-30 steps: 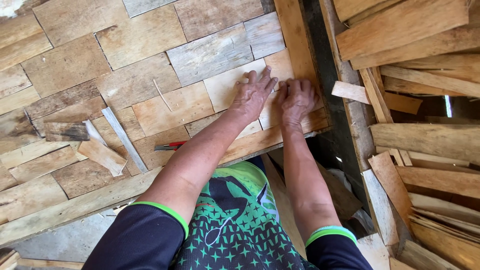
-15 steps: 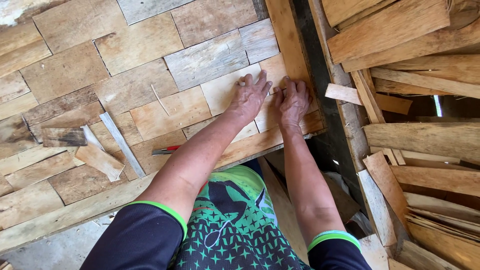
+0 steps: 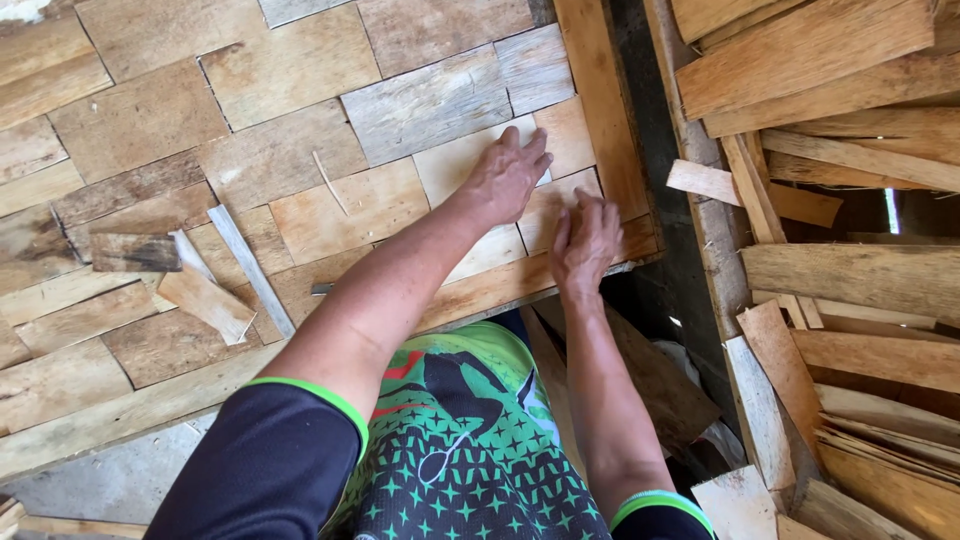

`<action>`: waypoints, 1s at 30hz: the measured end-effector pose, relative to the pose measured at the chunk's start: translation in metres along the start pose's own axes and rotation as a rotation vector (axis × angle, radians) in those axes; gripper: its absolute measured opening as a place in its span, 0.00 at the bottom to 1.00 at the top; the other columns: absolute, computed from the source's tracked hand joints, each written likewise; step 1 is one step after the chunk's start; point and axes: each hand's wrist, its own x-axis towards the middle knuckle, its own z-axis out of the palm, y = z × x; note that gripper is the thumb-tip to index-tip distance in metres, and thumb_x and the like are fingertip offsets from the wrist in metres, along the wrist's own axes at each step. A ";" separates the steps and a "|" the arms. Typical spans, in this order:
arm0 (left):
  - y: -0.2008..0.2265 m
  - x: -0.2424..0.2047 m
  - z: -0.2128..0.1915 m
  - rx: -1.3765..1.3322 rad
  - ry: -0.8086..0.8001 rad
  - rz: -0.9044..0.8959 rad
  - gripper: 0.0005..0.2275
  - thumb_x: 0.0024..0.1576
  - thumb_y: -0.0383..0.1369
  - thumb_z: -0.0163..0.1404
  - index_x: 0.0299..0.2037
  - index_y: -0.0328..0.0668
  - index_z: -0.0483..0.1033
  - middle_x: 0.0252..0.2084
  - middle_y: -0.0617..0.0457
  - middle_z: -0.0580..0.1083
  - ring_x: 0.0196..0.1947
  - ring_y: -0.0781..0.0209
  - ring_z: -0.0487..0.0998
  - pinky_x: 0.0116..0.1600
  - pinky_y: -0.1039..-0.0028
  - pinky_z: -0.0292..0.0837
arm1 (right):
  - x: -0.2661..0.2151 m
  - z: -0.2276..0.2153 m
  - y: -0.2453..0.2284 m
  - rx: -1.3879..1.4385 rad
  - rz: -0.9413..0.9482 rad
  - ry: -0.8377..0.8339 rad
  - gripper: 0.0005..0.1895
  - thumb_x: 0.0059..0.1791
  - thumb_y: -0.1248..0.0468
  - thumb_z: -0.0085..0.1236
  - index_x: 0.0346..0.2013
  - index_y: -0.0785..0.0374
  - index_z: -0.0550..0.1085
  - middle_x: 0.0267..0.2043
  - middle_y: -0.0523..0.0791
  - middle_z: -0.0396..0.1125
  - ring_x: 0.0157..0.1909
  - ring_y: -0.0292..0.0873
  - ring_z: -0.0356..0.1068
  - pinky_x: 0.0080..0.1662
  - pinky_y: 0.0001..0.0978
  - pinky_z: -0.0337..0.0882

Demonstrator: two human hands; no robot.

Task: Fitting and trimming small wooden planks to create a decorative surface or panel.

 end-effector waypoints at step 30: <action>-0.186 -0.248 0.108 -0.715 0.973 -0.457 0.31 0.55 0.10 0.45 0.71 0.40 0.63 0.69 0.41 0.66 0.51 0.53 0.84 0.45 0.74 0.84 | -0.101 0.091 -0.163 -0.077 -0.783 -0.753 0.11 0.46 0.60 0.57 0.40 0.60 0.73 0.45 0.49 0.67 0.50 0.50 0.66 0.51 0.44 0.66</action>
